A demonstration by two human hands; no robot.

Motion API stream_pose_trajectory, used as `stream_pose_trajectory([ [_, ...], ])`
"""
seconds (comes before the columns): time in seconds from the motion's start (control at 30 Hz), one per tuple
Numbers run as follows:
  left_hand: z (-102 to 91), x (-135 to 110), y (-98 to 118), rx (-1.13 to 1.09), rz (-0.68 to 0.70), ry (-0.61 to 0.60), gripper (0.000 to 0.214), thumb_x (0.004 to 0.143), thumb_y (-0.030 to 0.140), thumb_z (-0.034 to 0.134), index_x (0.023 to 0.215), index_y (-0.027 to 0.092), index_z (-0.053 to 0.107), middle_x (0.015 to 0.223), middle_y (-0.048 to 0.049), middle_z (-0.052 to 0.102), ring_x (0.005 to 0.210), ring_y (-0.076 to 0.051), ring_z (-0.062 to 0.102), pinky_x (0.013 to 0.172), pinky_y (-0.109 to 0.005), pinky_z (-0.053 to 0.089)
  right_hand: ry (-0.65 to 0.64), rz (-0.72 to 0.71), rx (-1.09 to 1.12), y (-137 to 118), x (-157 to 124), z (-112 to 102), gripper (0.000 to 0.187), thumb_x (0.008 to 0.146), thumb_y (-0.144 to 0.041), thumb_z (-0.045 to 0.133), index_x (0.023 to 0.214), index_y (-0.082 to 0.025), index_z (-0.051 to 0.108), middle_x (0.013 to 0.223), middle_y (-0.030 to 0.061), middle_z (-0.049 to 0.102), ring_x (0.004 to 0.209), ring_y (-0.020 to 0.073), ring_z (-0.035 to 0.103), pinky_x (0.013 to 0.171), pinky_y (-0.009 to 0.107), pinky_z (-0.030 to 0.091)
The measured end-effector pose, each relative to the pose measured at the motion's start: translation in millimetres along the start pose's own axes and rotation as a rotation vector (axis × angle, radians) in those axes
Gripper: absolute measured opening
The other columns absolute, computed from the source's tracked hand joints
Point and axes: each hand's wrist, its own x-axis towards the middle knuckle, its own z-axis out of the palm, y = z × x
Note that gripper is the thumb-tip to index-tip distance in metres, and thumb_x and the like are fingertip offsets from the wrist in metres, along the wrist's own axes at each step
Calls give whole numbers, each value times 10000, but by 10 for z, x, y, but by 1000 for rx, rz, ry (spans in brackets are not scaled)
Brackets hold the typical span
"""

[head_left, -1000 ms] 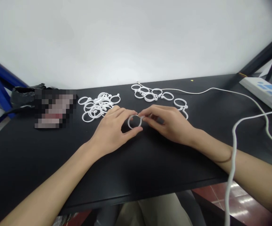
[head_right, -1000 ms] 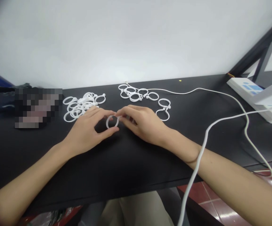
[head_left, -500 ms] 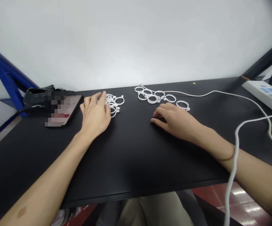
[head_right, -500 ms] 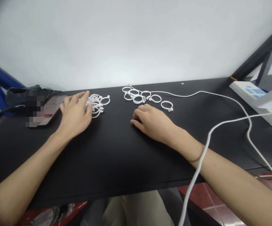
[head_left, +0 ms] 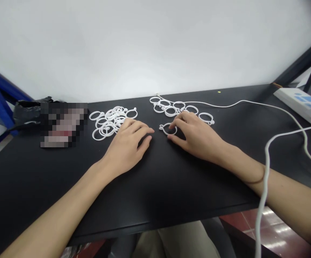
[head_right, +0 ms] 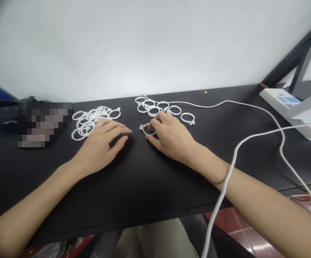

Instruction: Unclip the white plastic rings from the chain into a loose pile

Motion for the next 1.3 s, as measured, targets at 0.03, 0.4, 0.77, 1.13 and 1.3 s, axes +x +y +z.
stream_pose_trajectory([
  [0.03, 3, -1, 11, -17, 7, -12, 233, 966, 229, 462, 1071, 172, 662, 1051, -58, 667, 1048, -230, 495, 964, -402, 444, -29, -5, 13, 5, -2, 13, 182, 894, -283, 593, 989, -138, 649, 1054, 138, 597, 978, 274, 567, 878, 419, 491],
  [0.4, -35, -15, 78, -136, -227, -70, 486, 915, 474, 544, 1284, 159, 531, 1173, -64, 655, 1157, -243, 516, 987, -401, 455, 19, -49, 424, -145, -15, 1, 55, 892, -222, 602, 871, -173, 616, 1034, 74, 600, 903, 168, 613, 837, 306, 502],
  [0.77, -14, -29, 154, -242, -152, -50, 394, 901, 376, 583, 1241, 179, 553, 1186, -51, 645, 1084, -201, 583, 965, -353, 477, -7, -185, 562, -167, -19, 13, 73, 898, -203, 606, 917, -179, 672, 1104, 86, 629, 979, 159, 639, 879, 285, 508],
  [1.13, 10, -26, 143, -118, -66, 48, 407, 884, 270, 582, 1270, 142, 584, 1115, -85, 616, 1063, -213, 564, 915, -357, 499, 23, 5, 558, -200, -9, 12, 185, 837, -162, 613, 1015, -173, 563, 961, 43, 682, 820, 146, 677, 749, 273, 552],
  [1.3, 13, -45, 141, -97, -38, 41, 428, 888, 289, 576, 1282, 121, 573, 1101, -93, 619, 1036, -221, 567, 893, -365, 508, 21, -9, 577, -207, -5, 2, 196, 880, -206, 594, 1073, -185, 565, 1024, 30, 693, 790, 120, 687, 704, 238, 547],
])
